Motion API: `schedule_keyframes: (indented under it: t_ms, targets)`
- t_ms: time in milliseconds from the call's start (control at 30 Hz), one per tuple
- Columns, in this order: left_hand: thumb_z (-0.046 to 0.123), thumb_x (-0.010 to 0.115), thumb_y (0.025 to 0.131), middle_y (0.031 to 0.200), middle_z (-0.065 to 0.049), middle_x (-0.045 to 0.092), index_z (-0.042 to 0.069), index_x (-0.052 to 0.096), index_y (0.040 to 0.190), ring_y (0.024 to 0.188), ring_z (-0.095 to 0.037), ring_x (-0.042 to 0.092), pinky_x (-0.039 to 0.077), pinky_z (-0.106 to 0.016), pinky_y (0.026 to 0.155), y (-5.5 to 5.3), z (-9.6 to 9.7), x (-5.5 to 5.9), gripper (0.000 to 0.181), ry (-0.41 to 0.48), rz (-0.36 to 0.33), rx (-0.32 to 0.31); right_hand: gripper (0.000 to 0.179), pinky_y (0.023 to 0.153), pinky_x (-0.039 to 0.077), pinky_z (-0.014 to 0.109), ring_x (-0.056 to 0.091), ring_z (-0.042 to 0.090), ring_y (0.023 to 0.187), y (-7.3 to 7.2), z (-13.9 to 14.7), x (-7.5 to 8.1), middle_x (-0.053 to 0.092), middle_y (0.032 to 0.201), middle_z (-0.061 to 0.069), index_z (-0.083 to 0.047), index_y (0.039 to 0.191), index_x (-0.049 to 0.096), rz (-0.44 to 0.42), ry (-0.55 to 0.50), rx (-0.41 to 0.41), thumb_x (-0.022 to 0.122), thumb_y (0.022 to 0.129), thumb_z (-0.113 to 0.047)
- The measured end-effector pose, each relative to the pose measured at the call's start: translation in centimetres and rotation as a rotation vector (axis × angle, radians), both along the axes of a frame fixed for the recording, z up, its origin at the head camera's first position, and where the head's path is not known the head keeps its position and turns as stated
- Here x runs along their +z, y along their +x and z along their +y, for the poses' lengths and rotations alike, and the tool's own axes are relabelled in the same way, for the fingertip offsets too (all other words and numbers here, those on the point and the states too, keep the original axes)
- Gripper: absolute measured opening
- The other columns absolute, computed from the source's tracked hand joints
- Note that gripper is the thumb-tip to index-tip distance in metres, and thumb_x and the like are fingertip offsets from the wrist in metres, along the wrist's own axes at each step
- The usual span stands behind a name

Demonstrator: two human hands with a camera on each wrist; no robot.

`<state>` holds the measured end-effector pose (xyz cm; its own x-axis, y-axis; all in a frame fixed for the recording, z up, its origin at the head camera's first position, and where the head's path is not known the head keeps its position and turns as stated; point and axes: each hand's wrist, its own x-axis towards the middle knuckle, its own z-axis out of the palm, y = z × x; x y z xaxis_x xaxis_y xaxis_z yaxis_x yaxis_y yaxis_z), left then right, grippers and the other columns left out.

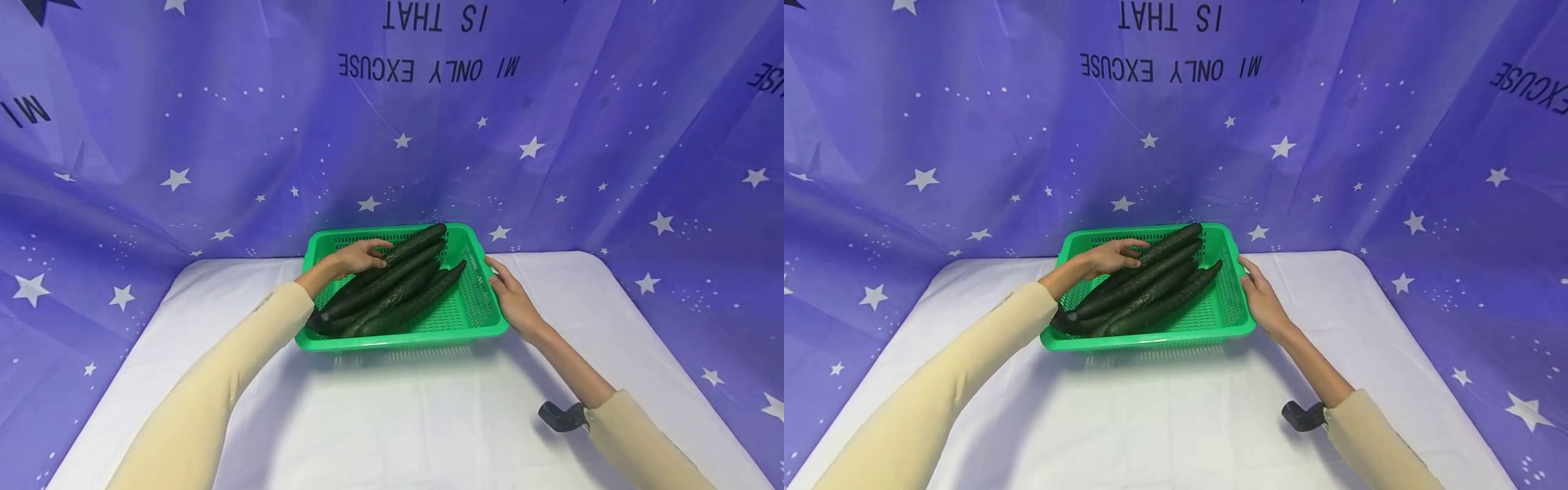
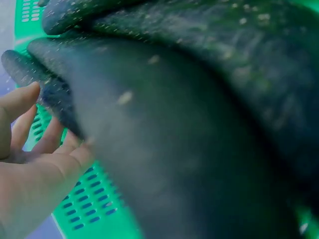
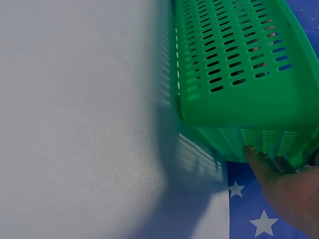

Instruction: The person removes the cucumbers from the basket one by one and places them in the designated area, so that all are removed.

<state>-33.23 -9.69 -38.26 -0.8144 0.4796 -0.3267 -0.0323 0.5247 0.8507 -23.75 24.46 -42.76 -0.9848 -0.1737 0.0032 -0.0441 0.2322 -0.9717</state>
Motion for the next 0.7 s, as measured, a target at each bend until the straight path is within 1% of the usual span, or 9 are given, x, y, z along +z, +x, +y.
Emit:
schedule_keyframes:
  t_ms: [67,167,300,400,533,633,700]
  targets:
    - [0.006,0.055,0.103,0.155,-0.015,0.035,0.017,0.038,0.155,0.142,-0.03,0.034,0.034,-0.05,0.112,0.1,0.0,-0.2,0.056,-0.008,0.007,0.007,0.052,0.08,0.052,0.028,0.059,0.023,0.101,0.0,0.0,0.0,0.047,0.136,0.029,-0.014,0.161,0.018,0.0,0.0,0.002,0.029,0.111,-0.023]
    - [0.005,0.058,0.101,0.154,-0.015,0.038,0.014,0.043,0.153,0.141,-0.03,0.036,0.036,-0.049,0.11,0.2,0.0,-0.4,0.054,0.004,0.023,0.033,0.052,0.079,0.052,0.027,0.059,0.02,0.099,-0.1,0.0,-0.1,0.047,0.137,0.028,-0.015,0.162,0.017,0.0,0.008,0.004,0.029,0.111,-0.023]
    - [0.007,0.064,0.099,0.149,-0.016,0.045,0.012,0.05,0.148,0.139,-0.031,0.039,0.038,-0.049,0.109,0.1,-0.1,-0.4,0.051,0.012,0.075,0.078,0.052,0.081,0.051,0.026,0.057,0.022,0.105,-0.1,0.0,0.0,0.044,0.141,0.026,-0.016,0.162,0.017,0.006,0.012,0.004,0.028,0.112,-0.024]
    - [0.009,0.067,0.097,0.148,-0.015,0.046,0.012,0.054,0.145,0.139,-0.032,0.038,0.038,-0.051,0.108,0.2,-0.3,-0.3,0.05,0.015,0.115,0.102,0.052,0.084,0.049,0.025,0.054,0.024,0.11,-0.1,0.0,0.0,0.039,0.146,0.025,-0.015,0.162,0.016,0.01,0.015,0.005,0.028,0.111,-0.024]
    - [0.011,0.067,0.097,0.148,-0.014,0.047,0.011,0.055,0.144,0.139,-0.032,0.038,0.038,-0.052,0.109,0.3,-0.5,-0.1,0.049,0.031,0.179,0.096,0.052,0.086,0.048,0.025,0.053,0.027,0.114,0.0,-0.1,0.0,0.038,0.148,0.024,-0.015,0.162,0.016,0.006,0.011,0.004,0.028,0.111,-0.023]
    - [0.011,0.066,0.098,0.147,-0.014,0.049,0.01,0.056,0.143,0.139,-0.031,0.039,0.039,-0.05,0.108,0.5,-0.7,0.4,0.046,0.045,0.233,0.084,0.052,0.085,0.049,0.026,0.054,0.027,0.112,0.1,-0.1,0.1,0.041,0.145,0.026,-0.016,0.162,0.016,0.0,0.007,0.003,0.028,0.111,-0.022]
    - [0.011,0.066,0.098,0.146,-0.013,0.05,0.01,0.058,0.142,0.138,-0.03,0.04,0.04,-0.049,0.107,0.5,-0.7,0.8,0.045,0.056,0.256,0.08,0.052,0.085,0.049,0.025,0.053,0.027,0.113,0.1,-0.1,0.0,0.041,0.145,0.026,-0.016,0.162,0.016,-0.005,0.003,0.003,0.028,0.111,-0.022]
